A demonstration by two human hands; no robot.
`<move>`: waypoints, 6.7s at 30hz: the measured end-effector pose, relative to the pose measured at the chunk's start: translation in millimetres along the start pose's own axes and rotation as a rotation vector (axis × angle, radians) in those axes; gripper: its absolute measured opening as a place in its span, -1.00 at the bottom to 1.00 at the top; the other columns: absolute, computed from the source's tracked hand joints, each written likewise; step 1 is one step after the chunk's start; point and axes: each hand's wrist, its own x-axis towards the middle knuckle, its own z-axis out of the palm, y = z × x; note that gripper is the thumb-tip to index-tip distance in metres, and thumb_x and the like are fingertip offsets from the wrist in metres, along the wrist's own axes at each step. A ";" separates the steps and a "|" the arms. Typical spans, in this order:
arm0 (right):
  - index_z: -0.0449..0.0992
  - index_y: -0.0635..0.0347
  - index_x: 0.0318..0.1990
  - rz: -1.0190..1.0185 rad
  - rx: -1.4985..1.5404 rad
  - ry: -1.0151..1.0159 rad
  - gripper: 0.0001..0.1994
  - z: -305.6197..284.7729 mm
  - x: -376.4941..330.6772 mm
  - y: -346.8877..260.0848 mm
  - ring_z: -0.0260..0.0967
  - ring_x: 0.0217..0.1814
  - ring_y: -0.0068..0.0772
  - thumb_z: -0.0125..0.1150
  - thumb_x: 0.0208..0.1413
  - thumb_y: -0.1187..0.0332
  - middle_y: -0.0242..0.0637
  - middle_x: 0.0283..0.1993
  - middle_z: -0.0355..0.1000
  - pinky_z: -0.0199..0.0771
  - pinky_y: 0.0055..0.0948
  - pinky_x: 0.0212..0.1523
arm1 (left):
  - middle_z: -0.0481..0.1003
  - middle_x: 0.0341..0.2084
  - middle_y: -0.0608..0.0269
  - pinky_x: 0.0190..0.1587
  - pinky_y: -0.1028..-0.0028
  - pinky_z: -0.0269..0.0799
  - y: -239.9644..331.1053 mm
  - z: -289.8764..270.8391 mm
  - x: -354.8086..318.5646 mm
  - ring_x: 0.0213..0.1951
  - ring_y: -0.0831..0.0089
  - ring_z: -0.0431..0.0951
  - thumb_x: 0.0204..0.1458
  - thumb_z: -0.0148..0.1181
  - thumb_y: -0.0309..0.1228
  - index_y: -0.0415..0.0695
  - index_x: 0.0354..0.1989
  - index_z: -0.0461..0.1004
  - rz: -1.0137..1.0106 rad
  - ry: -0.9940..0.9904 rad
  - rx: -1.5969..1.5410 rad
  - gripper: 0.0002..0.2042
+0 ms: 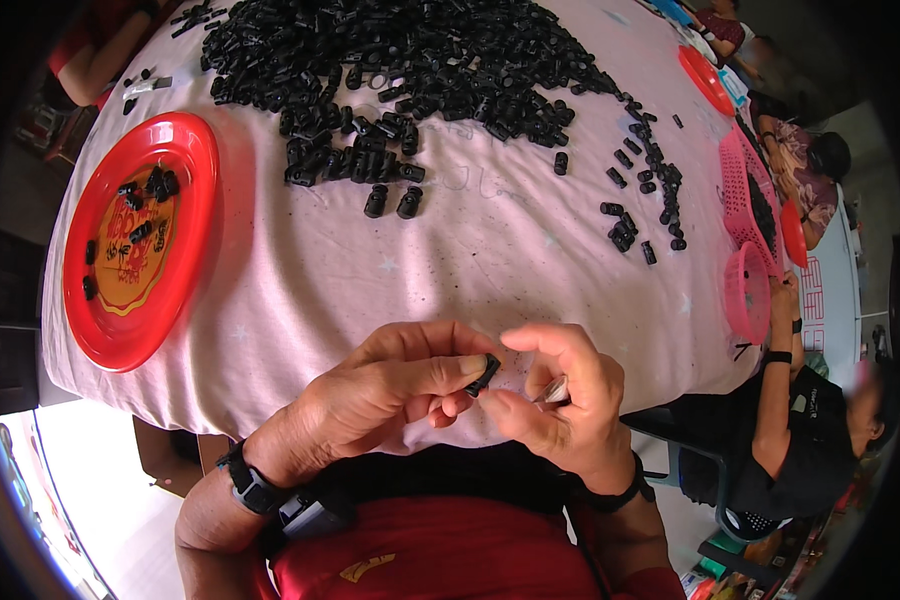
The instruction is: Assembling small black plastic components at a table.
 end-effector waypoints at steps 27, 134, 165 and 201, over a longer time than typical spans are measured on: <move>0.42 0.23 -0.42 -0.029 -0.154 0.017 -0.60 1.3 -1.8 2.6 0.49 -0.58 -0.34 0.50 -0.15 0.14 -0.24 -0.57 0.46 0.43 -0.46 -0.61 | 0.48 -0.23 0.26 -0.17 0.61 0.37 -9.1 -2.4 1.4 -0.24 0.63 0.45 0.19 0.09 -0.37 -0.21 -0.09 0.42 0.230 -0.054 0.081 -0.79; 0.41 0.16 -0.48 0.043 -0.399 -0.042 -0.48 10.9 -4.4 12.2 0.42 -0.67 -0.26 0.33 -0.12 -0.17 -0.27 -0.68 0.38 0.37 -0.35 -0.65 | 0.50 -0.23 0.41 -0.31 0.70 0.30 -12.2 0.0 4.0 -0.37 0.76 0.34 0.22 0.04 -0.44 -0.23 0.04 0.44 0.223 0.007 0.191 -0.74; 0.41 0.16 -0.46 0.009 -0.377 -0.023 -0.51 13.3 -4.2 11.1 0.44 -0.64 -0.29 0.34 -0.12 -0.13 -0.29 -0.65 0.41 0.39 -0.38 -0.64 | 0.51 -0.20 0.39 -0.30 0.69 0.31 -12.7 -1.0 5.7 -0.34 0.75 0.37 0.21 0.07 -0.40 -0.22 0.01 0.44 0.216 -0.002 0.182 -0.75; 0.52 0.21 -0.05 -0.268 -0.248 0.113 -0.59 11.3 -2.5 5.7 0.29 -0.73 -0.51 0.45 -0.12 0.43 -0.36 -0.62 0.40 0.24 -0.51 -0.71 | 0.48 -0.28 0.34 -0.18 0.61 0.37 -10.4 -2.8 3.1 -0.27 0.64 0.44 0.23 0.04 -0.36 -0.17 -0.06 0.43 0.261 -0.027 0.062 -0.80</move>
